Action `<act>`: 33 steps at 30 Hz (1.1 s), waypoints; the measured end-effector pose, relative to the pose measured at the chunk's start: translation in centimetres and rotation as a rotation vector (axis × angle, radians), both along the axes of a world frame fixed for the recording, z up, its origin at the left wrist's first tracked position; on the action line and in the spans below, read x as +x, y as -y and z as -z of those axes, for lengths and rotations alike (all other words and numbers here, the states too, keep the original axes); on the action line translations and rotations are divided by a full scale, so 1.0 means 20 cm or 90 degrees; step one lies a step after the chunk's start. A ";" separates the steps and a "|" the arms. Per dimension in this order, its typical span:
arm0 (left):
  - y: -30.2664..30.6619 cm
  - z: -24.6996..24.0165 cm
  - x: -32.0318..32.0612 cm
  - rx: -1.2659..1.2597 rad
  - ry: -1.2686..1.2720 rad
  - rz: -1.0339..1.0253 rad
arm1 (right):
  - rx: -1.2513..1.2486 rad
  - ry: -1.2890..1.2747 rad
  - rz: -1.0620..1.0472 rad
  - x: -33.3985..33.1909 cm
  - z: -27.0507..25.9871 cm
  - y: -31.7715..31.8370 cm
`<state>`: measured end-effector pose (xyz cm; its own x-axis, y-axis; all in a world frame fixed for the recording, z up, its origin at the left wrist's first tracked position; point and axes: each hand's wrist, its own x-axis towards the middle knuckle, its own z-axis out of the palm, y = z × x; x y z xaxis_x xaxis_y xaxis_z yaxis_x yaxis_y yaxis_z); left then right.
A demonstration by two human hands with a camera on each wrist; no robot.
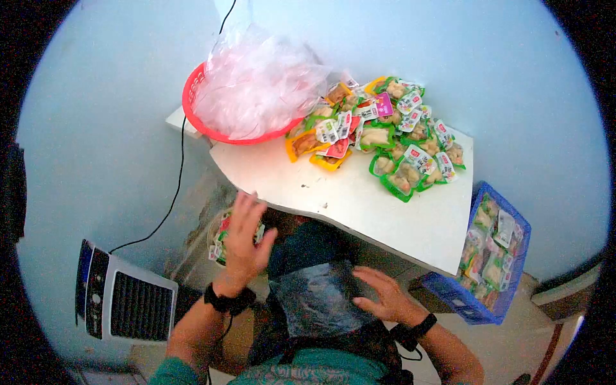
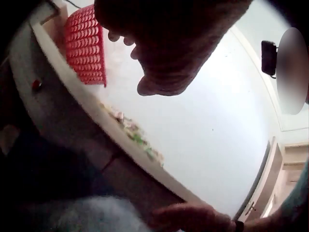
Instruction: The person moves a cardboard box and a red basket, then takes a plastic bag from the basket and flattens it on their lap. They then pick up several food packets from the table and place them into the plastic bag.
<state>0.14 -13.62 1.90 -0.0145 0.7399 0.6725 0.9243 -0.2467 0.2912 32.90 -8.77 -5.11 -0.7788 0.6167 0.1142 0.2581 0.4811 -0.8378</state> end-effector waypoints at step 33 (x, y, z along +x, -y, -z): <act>-0.55 -0.38 -0.16 0.247 0.098 -0.109 | 0.024 -0.102 0.149 0.02 -0.09 -0.03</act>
<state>-2.96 -2.53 9.58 -0.2362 0.4116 0.8802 0.9144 -0.2123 0.3446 33.23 -8.07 -3.40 -0.5858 0.7708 0.2506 0.2313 0.4553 -0.8598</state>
